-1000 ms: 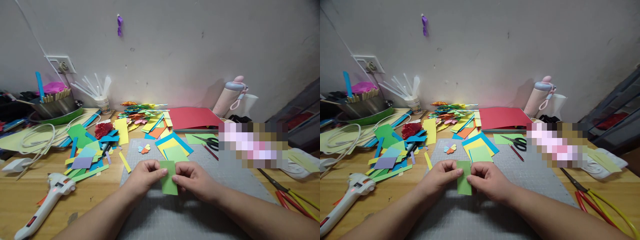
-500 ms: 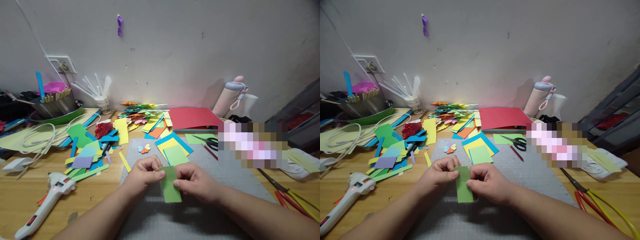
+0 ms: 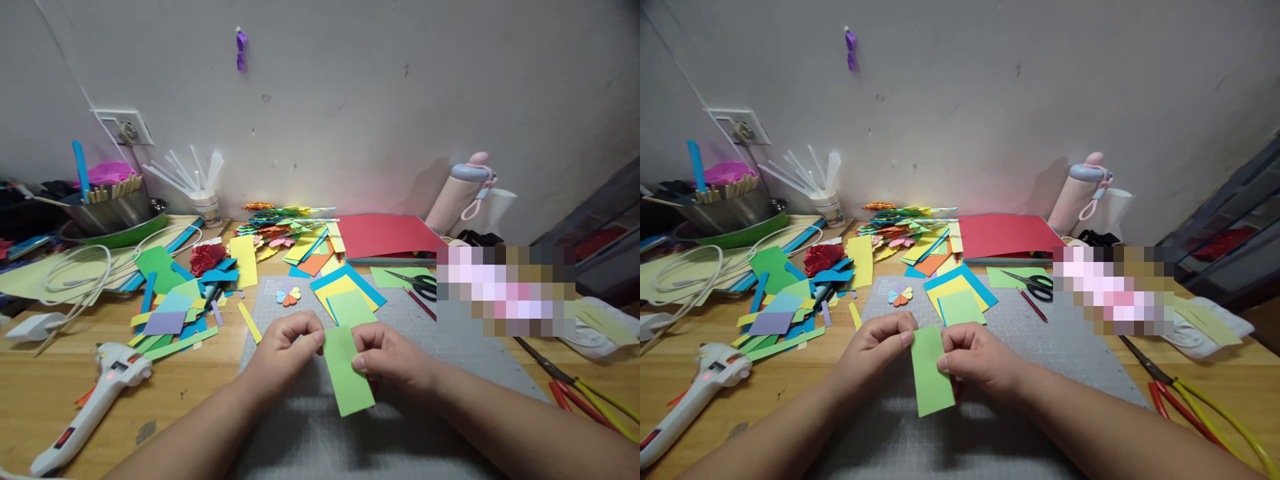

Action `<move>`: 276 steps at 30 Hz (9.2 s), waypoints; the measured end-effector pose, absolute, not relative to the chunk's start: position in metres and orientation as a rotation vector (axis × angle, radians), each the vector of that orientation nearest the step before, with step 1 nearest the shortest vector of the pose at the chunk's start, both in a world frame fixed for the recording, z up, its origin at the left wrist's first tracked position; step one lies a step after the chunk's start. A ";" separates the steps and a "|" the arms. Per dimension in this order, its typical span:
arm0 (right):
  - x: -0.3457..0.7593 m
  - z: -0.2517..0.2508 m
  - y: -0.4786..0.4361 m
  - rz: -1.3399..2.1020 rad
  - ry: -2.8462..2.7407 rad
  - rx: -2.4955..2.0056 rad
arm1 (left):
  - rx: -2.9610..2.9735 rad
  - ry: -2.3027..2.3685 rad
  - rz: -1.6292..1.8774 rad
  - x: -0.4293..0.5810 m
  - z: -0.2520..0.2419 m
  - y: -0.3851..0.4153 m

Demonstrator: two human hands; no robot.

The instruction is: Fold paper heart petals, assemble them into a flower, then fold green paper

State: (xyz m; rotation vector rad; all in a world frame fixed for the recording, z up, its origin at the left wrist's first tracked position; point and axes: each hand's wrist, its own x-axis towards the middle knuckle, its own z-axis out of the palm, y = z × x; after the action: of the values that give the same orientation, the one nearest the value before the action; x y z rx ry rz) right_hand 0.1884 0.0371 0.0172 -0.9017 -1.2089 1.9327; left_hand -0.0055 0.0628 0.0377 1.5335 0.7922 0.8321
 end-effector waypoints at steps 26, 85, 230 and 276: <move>0.184 0.014 0.032 1.664 -1.118 -0.884 | 1.390 0.783 0.694 0.004 0.032 0.057; 0.185 0.031 0.033 1.386 -1.424 -1.160 | 1.809 1.005 0.841 0.004 0.032 0.060; 0.214 0.024 0.027 0.903 -2.228 -1.555 | 2.370 1.264 0.100 0.005 0.040 0.047; 0.205 0.017 0.038 0.635 -2.321 -1.737 | 2.639 0.933 0.208 0.004 0.025 0.063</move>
State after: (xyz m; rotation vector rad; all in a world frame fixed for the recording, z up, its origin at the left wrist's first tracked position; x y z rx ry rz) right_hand 0.2054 0.0382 0.0172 -1.7372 -2.3209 0.6354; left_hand 0.0036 0.0633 0.0248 2.6387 0.9334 0.2080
